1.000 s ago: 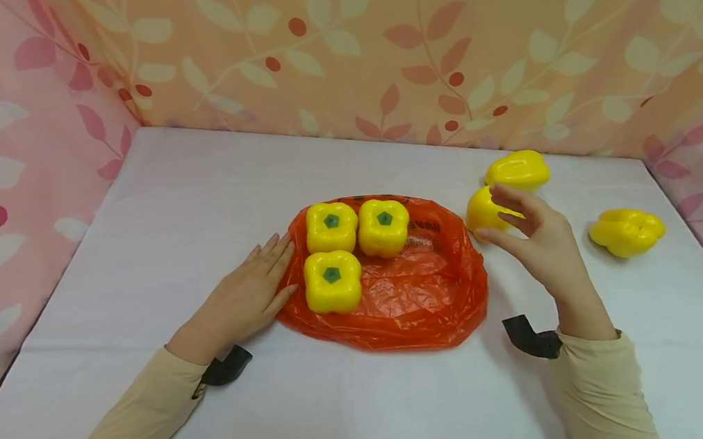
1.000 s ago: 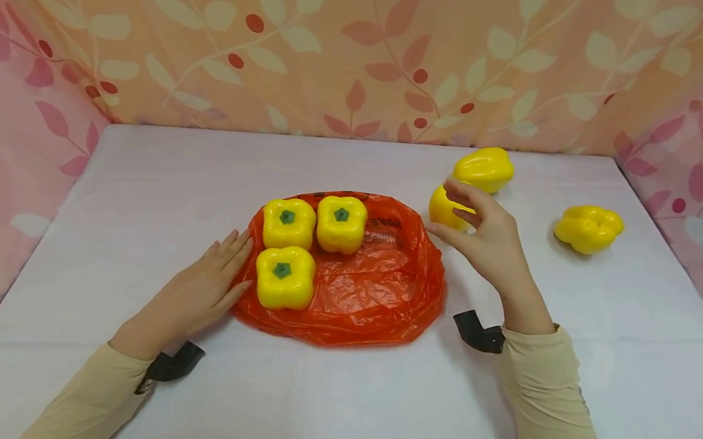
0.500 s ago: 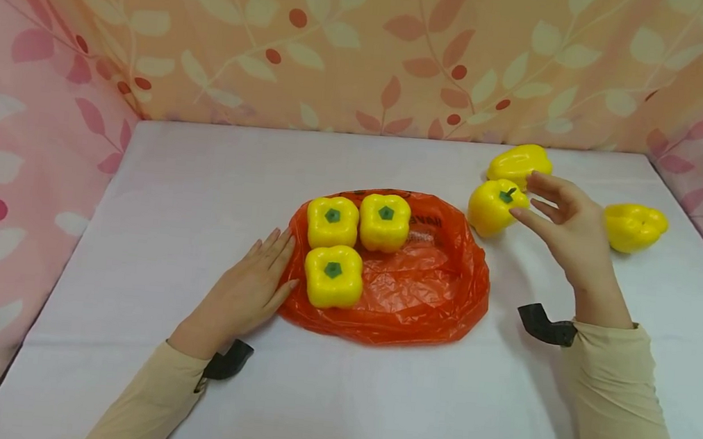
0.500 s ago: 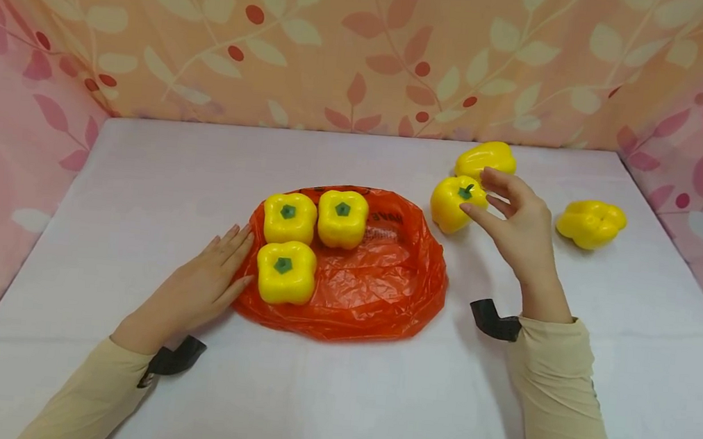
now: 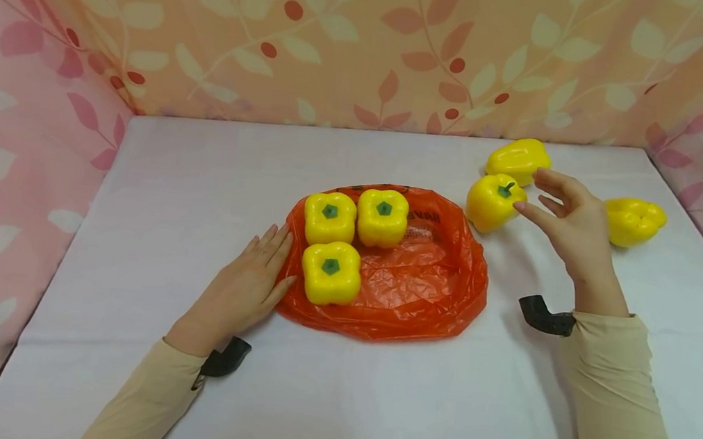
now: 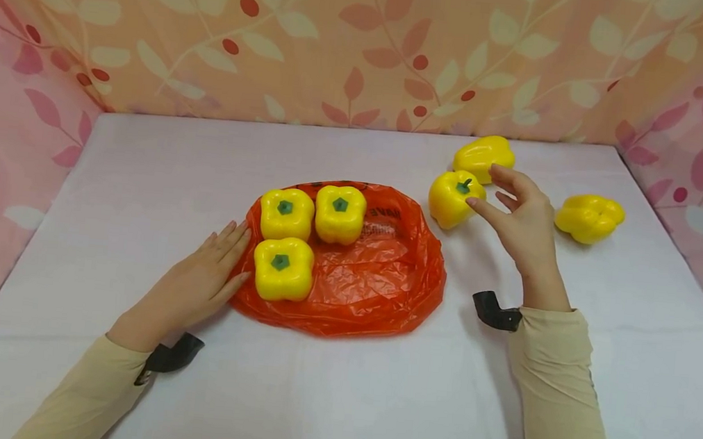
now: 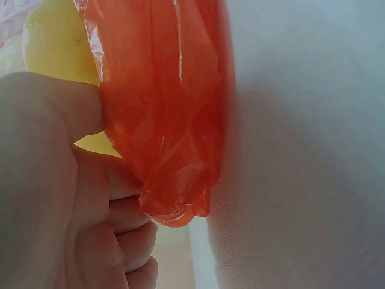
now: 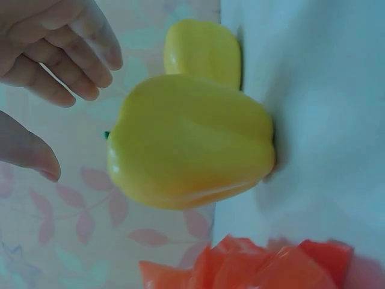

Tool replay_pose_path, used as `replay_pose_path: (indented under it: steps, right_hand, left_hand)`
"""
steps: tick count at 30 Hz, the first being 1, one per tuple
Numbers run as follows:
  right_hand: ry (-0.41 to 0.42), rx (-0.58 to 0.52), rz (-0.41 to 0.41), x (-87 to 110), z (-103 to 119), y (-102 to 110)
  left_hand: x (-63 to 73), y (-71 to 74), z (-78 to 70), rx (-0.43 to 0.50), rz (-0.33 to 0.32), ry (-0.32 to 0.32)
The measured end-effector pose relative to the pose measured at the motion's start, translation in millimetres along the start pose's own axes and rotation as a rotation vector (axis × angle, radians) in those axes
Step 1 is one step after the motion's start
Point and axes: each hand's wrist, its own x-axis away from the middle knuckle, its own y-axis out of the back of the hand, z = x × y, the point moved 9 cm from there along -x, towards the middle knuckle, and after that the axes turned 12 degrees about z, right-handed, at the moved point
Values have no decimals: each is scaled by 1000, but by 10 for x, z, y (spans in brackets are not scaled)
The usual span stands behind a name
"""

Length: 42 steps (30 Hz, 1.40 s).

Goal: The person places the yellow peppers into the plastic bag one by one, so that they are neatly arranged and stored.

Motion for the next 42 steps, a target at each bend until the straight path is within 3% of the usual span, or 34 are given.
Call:
replay_pose_path:
  steps: [4,11,27,42]
  right_hand:
    - [-73,40,66,-38,-126,-48]
    - [-111,46,127,-89,-271,-130]
    - [-130,28,162,-156,-368,-283]
    - [-126,29,166,-141,-345,-279]
  left_hand:
    - [-5,-5,8,2,-3,-2]
    - [-9,-20,10,3,3,-2]
    - [3,-4,0,4,-4,-9]
    - [1,-8,5,11,-6,-3]
